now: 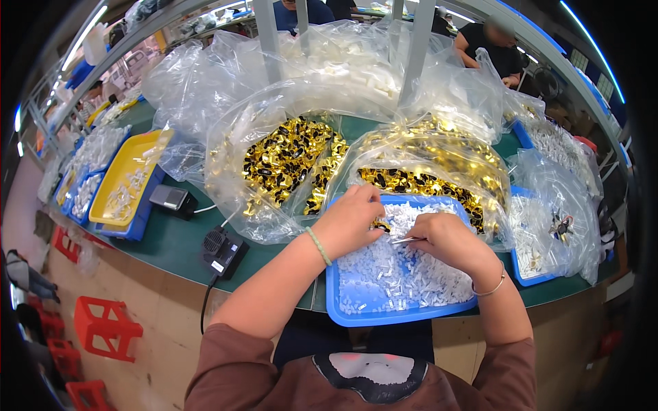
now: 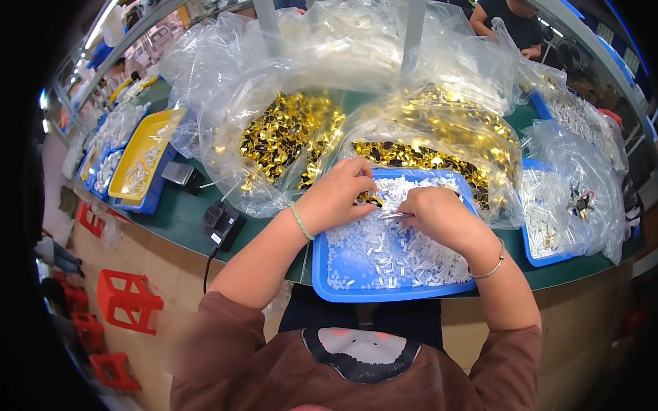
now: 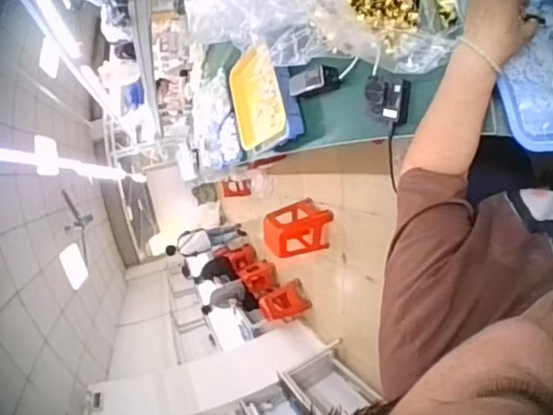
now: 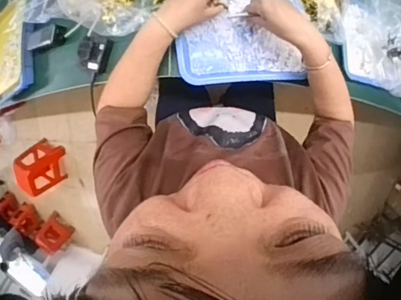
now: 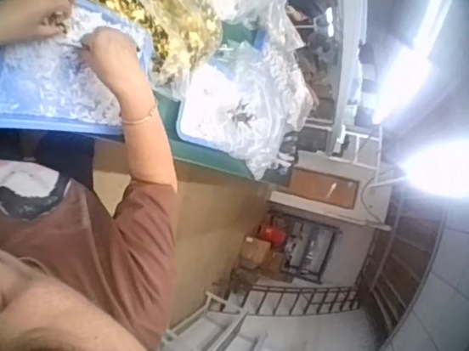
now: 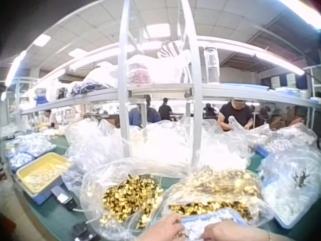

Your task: The person sits at a factory workstation and repeatedly picks up small gold and black components from a blue tray. They use a metal tool to manipulate and assemble these parts, then place the finished units into a plastic bag.

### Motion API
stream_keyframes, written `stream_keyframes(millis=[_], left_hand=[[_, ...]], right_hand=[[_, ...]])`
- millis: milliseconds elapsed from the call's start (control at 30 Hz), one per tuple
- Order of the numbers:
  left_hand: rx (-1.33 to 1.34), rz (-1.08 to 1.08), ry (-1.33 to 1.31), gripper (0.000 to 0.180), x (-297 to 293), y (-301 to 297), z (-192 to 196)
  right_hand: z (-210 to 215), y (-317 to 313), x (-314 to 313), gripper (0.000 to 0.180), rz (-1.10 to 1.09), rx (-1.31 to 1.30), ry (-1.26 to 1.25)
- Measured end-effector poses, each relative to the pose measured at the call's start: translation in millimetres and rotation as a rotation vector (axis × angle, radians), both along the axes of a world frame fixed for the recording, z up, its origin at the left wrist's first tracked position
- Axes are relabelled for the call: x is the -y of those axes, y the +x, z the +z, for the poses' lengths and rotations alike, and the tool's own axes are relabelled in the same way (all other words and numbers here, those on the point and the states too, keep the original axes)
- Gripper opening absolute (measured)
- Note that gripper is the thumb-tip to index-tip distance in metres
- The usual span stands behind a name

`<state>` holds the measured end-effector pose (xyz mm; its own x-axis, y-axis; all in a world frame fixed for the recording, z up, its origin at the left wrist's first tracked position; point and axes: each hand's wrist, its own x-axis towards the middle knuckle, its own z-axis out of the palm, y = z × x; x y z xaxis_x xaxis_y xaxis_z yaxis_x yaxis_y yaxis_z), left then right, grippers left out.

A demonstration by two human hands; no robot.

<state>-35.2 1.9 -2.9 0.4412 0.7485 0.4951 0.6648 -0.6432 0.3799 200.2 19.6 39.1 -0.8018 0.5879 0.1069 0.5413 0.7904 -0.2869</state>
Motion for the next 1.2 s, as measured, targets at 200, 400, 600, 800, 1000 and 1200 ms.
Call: stream_keyframes(millis=[200,400,600,800,1000,1200], left_hand=[[-0.063,-0.128,-0.256,0.022,-6.7,-2.0,1.6],[0.092,-0.046,-0.167,0.026,-8.7,5.5,-2.0],[0.415,-0.139,-0.465,0.034,-8.9,4.1,8.0],[0.722,-0.267,-0.769,0.035,-10.8,7.4,15.1],[0.732,-0.235,-0.711,0.037,-11.8,7.3,10.9],[0.716,-0.125,-0.735,0.033,-4.2,16.4,14.3]], right_hand=[[8.9,-7.4,-5.8,0.015,-0.020,-0.138,-0.154],[14.0,-15.2,-12.9,0.015,-0.091,-0.312,-0.074],[3.1,-2.6,-12.0,0.015,-0.162,-0.390,-0.265],[-7.1,1.8,-17.4,0.014,-0.185,-0.519,-0.279],[-0.3,-2.8,-13.2,0.014,-0.256,-0.579,-0.357],[-5.4,-3.0,-13.4,0.013,-0.256,-0.748,-0.408]])
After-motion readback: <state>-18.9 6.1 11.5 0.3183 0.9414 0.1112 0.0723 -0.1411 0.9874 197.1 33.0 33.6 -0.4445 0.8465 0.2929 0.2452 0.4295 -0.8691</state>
